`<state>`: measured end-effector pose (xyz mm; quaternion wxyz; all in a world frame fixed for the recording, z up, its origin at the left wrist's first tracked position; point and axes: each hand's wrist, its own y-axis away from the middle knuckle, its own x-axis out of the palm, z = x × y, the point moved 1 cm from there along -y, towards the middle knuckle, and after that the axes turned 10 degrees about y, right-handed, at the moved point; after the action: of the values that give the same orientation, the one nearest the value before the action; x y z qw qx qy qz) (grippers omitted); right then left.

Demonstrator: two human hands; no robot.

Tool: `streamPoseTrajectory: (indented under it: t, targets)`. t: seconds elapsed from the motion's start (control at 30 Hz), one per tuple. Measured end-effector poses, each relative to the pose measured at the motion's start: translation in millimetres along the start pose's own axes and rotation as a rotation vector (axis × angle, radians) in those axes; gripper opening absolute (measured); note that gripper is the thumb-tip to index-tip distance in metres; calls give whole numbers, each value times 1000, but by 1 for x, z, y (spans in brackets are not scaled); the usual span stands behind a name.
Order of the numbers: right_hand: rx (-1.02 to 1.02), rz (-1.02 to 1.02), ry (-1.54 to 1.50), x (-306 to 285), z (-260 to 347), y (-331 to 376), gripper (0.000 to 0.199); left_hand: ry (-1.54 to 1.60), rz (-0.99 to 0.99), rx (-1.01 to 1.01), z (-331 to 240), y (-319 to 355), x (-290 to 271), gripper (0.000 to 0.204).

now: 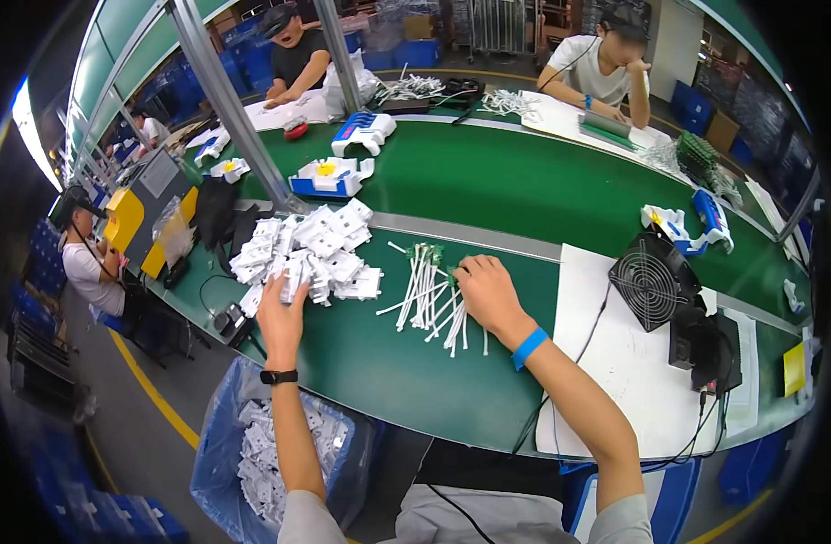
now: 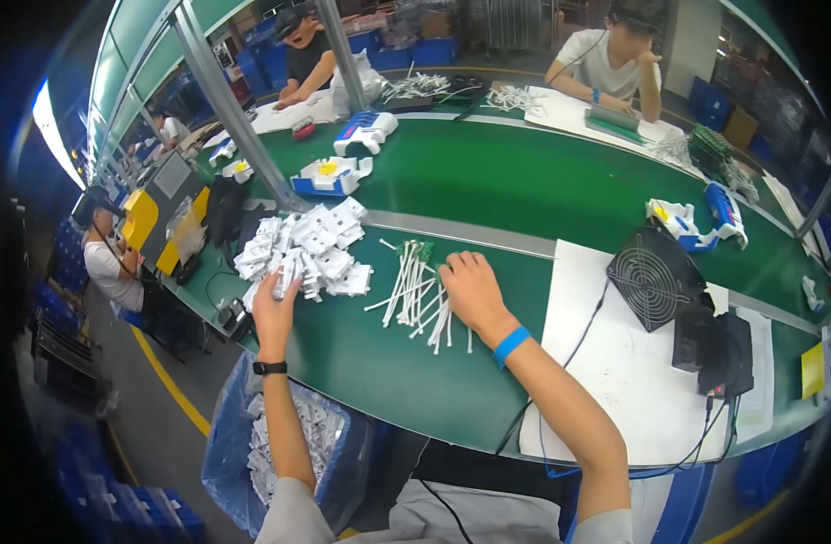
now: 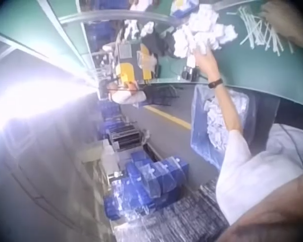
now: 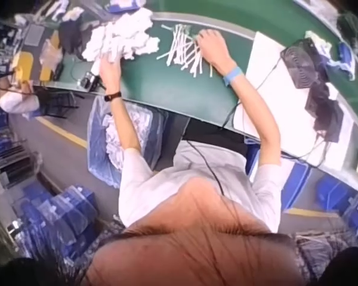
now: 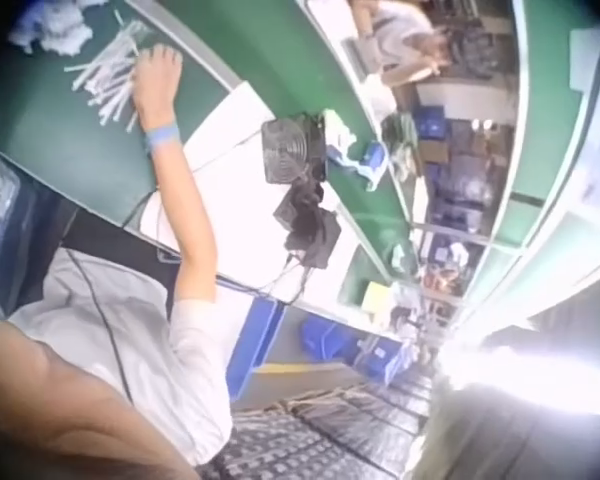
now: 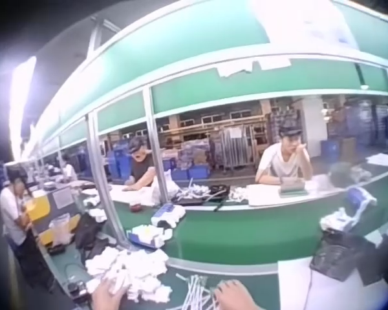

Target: Soldering components onto small circuit boards and assembling them into plastic housings on a production line.

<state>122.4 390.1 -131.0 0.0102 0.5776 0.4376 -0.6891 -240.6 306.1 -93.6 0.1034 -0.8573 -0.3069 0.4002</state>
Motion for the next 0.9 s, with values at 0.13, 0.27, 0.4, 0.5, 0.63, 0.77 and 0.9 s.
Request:
streamPoseTrajectory:
  t: [0.13, 0.27, 0.4, 0.5, 0.63, 0.77, 0.9]
  targets:
    - [6, 11, -36, -19, -14, 0, 10, 26, -79, -7, 0, 1, -10, 54]
    - [126, -73, -247, -50, -27, -4, 10, 162, -90, -135, -1, -5, -18, 55]
    - [314, -82, -523, -68, -37, -5, 14, 260, -266, 162, -11, -5, -19, 58]
    - [545, -167, -779, -88, -47, -4, 12, 278, -330, 299, -54, 0, -20, 68]
    - [681, -369, -1036, -110, -58, -10, 9, 583, -456, 350, -93, 6, -17, 66]
    - [800, -418, -1023, -128, -78, -4, 13, 1071, -244, 209, -117, 5, -10, 46]
    - [823, -593, -1284, -139, -79, -4, 14, 1854, 225, -211, -148, 21, 26, 39]
